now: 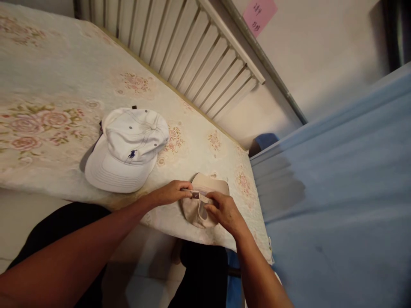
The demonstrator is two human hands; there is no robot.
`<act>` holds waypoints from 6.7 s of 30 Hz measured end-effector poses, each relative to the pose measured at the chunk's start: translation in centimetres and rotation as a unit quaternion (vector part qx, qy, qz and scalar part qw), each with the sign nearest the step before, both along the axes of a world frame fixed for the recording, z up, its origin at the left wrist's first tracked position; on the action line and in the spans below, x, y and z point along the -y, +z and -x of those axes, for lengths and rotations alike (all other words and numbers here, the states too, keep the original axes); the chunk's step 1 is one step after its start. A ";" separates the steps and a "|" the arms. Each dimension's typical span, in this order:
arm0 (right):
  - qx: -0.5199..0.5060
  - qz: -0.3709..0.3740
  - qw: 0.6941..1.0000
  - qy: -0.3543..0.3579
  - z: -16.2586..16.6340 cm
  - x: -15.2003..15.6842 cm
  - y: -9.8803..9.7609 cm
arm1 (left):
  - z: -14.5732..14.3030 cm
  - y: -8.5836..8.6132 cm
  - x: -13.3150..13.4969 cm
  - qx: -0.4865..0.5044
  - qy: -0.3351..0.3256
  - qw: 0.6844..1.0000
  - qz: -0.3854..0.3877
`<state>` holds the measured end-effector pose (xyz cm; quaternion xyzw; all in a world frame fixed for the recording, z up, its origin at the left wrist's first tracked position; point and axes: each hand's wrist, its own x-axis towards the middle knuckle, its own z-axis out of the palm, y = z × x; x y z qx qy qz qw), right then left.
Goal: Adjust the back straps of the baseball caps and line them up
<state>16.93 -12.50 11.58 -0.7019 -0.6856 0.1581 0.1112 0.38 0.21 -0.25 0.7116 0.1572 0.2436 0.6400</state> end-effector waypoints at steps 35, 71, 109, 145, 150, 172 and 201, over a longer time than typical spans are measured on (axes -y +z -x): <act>-0.027 -0.091 0.995 0.003 1.6 -1.4 -3.6 | 0.0 -0.5 0.1 0.045 -0.021 0.998 0.028; -0.019 -0.112 0.993 0.042 2.3 -1.7 -3.9 | -0.2 -1.0 0.0 0.044 -0.035 0.998 0.036; -0.288 -0.081 0.941 -0.156 -1.3 -0.4 1.3 | 0.2 -0.3 0.2 0.066 0.022 0.994 0.087; -0.337 0.047 0.933 -0.115 -1.7 -0.8 2.1 | 0.7 0.5 0.1 0.083 -0.105 0.974 0.180; -0.336 0.067 0.933 -0.108 -1.9 -0.9 1.9 | 0.7 0.5 0.2 0.076 -0.102 0.975 0.181; -0.281 0.130 0.943 -0.119 -1.6 -2.6 0.8 | 0.8 0.6 0.2 0.089 -0.120 0.971 0.188; -0.290 0.139 0.942 -0.095 -1.4 -3.1 -0.2 | 0.7 0.5 0.2 0.075 -0.099 0.978 0.165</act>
